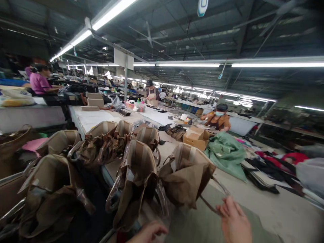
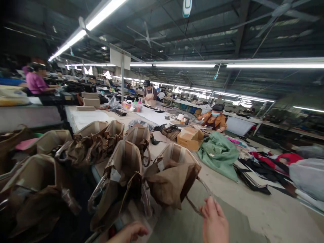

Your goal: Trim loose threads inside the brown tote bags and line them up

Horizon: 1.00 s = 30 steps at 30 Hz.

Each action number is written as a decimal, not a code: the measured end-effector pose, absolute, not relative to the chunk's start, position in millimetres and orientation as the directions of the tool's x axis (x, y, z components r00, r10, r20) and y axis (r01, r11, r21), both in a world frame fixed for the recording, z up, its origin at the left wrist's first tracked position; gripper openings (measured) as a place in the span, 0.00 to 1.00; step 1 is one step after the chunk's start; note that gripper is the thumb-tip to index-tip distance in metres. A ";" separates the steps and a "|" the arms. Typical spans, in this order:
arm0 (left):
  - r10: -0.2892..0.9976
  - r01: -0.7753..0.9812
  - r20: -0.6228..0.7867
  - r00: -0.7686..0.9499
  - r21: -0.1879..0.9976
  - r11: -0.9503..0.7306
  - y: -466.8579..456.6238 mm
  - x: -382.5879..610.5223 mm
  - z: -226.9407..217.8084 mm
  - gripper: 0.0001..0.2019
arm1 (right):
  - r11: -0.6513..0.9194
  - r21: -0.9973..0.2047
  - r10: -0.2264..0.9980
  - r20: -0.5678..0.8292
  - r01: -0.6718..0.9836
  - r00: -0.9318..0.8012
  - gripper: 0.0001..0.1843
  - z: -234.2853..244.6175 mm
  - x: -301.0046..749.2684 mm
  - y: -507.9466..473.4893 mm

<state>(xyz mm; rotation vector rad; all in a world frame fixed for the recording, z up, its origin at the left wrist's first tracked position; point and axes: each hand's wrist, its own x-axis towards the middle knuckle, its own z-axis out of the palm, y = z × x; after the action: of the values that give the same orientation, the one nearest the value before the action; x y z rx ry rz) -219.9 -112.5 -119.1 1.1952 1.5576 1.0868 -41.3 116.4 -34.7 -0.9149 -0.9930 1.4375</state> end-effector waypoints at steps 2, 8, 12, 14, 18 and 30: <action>0.952 0.131 -0.134 -0.276 0.976 0.176 -103.0 -217.7 -132.5 0.21 | -0.059 -0.927 0.984 0.009 -0.369 -0.180 0.18 -3.9 -17.7 114.1; 0.890 -0.275 -0.183 -0.418 0.959 0.068 -53.8 -188.9 -137.3 0.30 | -0.057 -0.950 0.982 0.002 -0.307 -0.188 0.17 77.8 48.9 86.4; 0.825 -0.371 -0.251 -0.507 0.927 0.054 -37.1 -174.5 -123.2 0.34 | -0.084 -0.963 0.985 -0.041 -0.254 -0.169 0.15 105.3 86.9 70.2; 0.815 -0.467 -0.348 -0.463 0.878 0.110 -38.9 -163.9 -118.7 0.37 | -0.102 -0.964 0.982 -0.058 -0.247 -0.180 0.13 118.8 103.2 61.4; 0.842 -0.661 -0.512 -0.170 0.693 0.288 -43.2 -124.7 -117.3 0.36 | -0.118 -0.955 0.977 -0.063 -0.271 -0.202 0.10 154.9 125.6 38.9; 0.895 -0.789 -0.235 0.379 0.423 0.446 -36.4 -56.0 -35.3 0.14 | 0.088 -0.616 0.950 0.288 -0.783 -0.120 0.05 185.8 230.6 -22.1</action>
<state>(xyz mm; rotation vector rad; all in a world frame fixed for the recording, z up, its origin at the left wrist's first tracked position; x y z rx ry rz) -56.0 -36.4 -35.3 0.2581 0.4649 1.0904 230.6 -22.1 185.8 -0.2756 -0.7817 1.5076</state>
